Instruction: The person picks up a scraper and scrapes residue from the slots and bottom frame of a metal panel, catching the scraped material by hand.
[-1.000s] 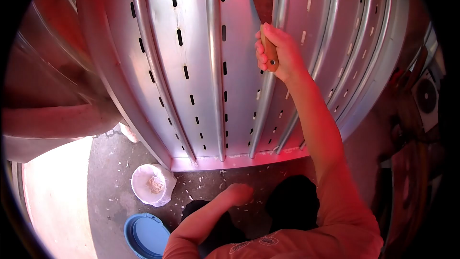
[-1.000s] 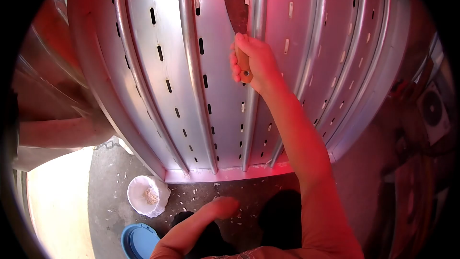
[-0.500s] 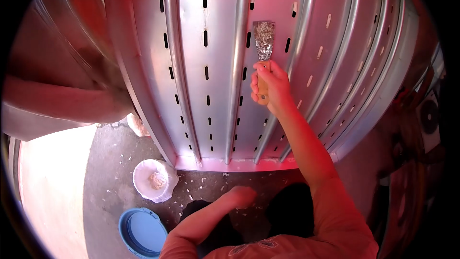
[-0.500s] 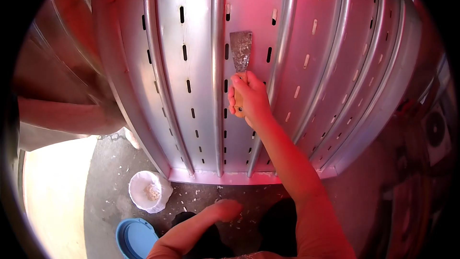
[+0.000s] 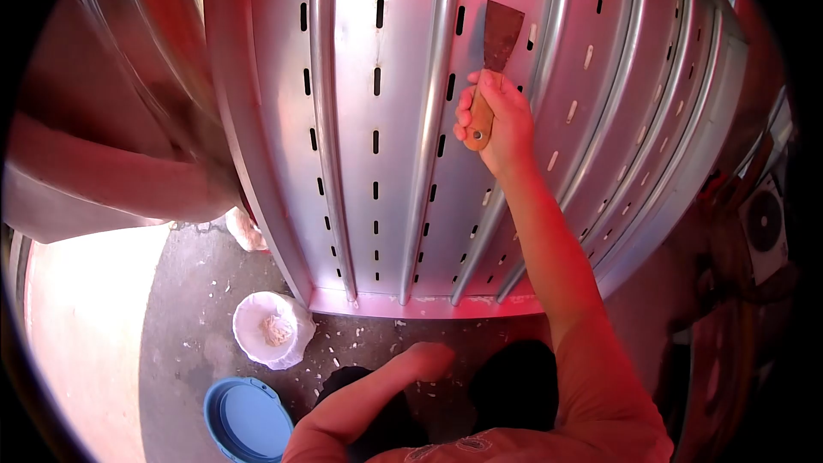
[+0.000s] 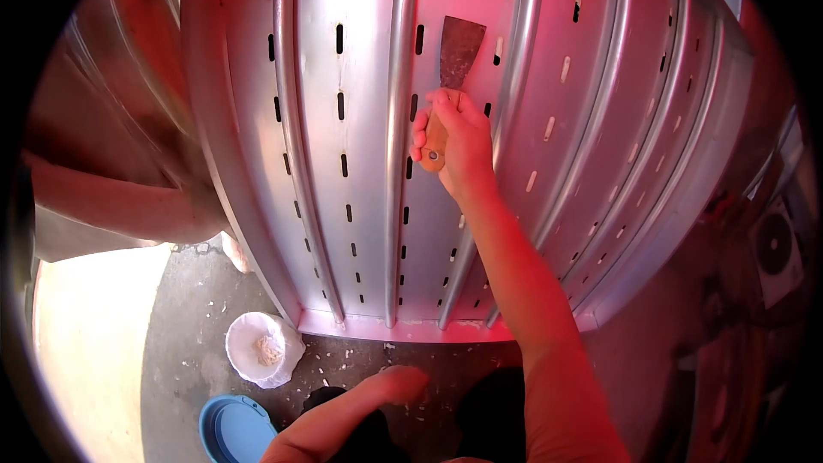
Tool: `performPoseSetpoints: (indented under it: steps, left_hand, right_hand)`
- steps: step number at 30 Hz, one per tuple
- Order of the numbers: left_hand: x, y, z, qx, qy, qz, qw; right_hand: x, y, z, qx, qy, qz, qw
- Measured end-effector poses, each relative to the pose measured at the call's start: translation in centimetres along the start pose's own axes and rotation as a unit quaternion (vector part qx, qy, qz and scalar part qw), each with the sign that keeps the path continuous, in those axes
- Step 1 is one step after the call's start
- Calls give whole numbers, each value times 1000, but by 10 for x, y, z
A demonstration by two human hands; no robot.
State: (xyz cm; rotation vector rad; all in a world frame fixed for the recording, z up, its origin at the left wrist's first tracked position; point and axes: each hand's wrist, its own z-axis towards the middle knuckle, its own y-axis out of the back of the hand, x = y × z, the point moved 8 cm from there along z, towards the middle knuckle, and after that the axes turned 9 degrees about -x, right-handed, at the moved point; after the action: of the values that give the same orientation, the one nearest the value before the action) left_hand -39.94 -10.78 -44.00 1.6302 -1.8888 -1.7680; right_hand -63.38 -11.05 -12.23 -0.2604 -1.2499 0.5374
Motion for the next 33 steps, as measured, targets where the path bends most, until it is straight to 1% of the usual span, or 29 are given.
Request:
performPoseSetpoints:
  steps: [2, 5, 8, 11, 12, 14, 16, 19, 20, 23, 25, 28, 31, 33]
  left_hand:
    - [1, -1, 1, -3, -17, -7, 1000]
    - [7, -12, 7, 14, -8, -9, 1000]
    - [2, -4, 5, 9, -32, 3, 999]
    - [1, 1, 3, 10, -38, 12, 999]
    - [1, 4, 4, -1, -42, 5, 999]
    - [3, 4, 4, -18, -46, -12, 999]
    - [-1, 3, 2, -4, -58, 13, 998]
    - [-10, 4, -5, 23, -62, 42, 997]
    - [-11, 8, -6, 28, -61, 52, 996]
    - [-8, 8, -6, 16, -36, 42, 998]
    - [-4, 4, -5, 8, -27, 43, 999]
    - [-5, 7, -5, 1, -15, 37, 999]
    - [-6, -1, -2, 13, -19, 44, 999]
    - [-7, -5, -1, 22, -23, 42, 999]
  right_hand:
    - [22, -16, 16, 24, 21, -19, 999]
    - [40, -29, 54, 28, 21, -46, 998]
    - [75, -53, 67, 29, 52, -27, 998]
    - [62, -45, 51, -1, 13, -52, 999]
    - [48, -40, 47, 6, -5, -69, 998]
    - [46, -38, 50, 10, 5, -77, 997]
    - [52, -41, 57, 16, 24, -79, 996]
    - [50, -51, 57, 68, 16, -54, 996]
    - [48, -45, 57, 60, 17, -44, 997]
    - [30, -11, 30, -3, -11, -108, 994]
    - [12, 23, 2, -32, -18, -105, 994]
    - [-18, 69, -30, -54, -84, -67, 993]
    - [-2, 69, -15, -51, -59, -80, 994]
    - [21, 53, 6, -32, -35, -76, 996]
